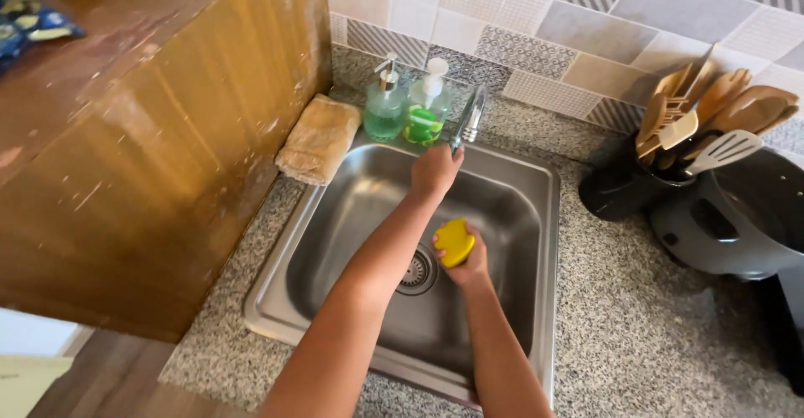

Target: Cleaning the kitchen counter and sink with a sponge.

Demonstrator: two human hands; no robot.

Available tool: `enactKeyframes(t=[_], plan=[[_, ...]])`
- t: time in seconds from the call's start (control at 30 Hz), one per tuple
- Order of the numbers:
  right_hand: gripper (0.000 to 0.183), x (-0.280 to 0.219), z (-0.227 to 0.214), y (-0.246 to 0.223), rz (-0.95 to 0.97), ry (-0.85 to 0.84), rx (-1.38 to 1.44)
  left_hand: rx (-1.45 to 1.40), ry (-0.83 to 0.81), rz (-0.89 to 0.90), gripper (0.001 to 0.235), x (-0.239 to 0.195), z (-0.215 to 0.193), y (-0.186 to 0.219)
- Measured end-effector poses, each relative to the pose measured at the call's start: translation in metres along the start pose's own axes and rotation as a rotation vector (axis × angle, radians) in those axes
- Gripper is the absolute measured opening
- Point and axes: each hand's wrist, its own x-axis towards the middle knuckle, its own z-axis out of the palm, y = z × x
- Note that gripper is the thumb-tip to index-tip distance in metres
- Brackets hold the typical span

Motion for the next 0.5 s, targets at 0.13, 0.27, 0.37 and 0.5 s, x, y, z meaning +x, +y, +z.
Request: enactKeyframes(t=[0.13,0.27,0.37,0.5], plan=[[0.048,0.004,0.032,0.016,0.031,-0.017,0.015,-0.087,0.061,-0.023,0.049,0.016,0.010,-0.008],[0.048,0.004,0.053,0.033,0.063,-0.004,0.037,-0.384,-0.035,-0.125,0.048,0.029,0.018,-0.034],[0.043,0.019,0.055,0.044,0.096,-0.037,0.055,-0.508,-0.184,-0.147,0.059,0.021,0.007,-0.040],[0.037,0.047,0.053,0.042,0.109,-0.014,-0.013,-0.695,-0.181,-0.093,0.066,0.010,0.008,-0.057]])
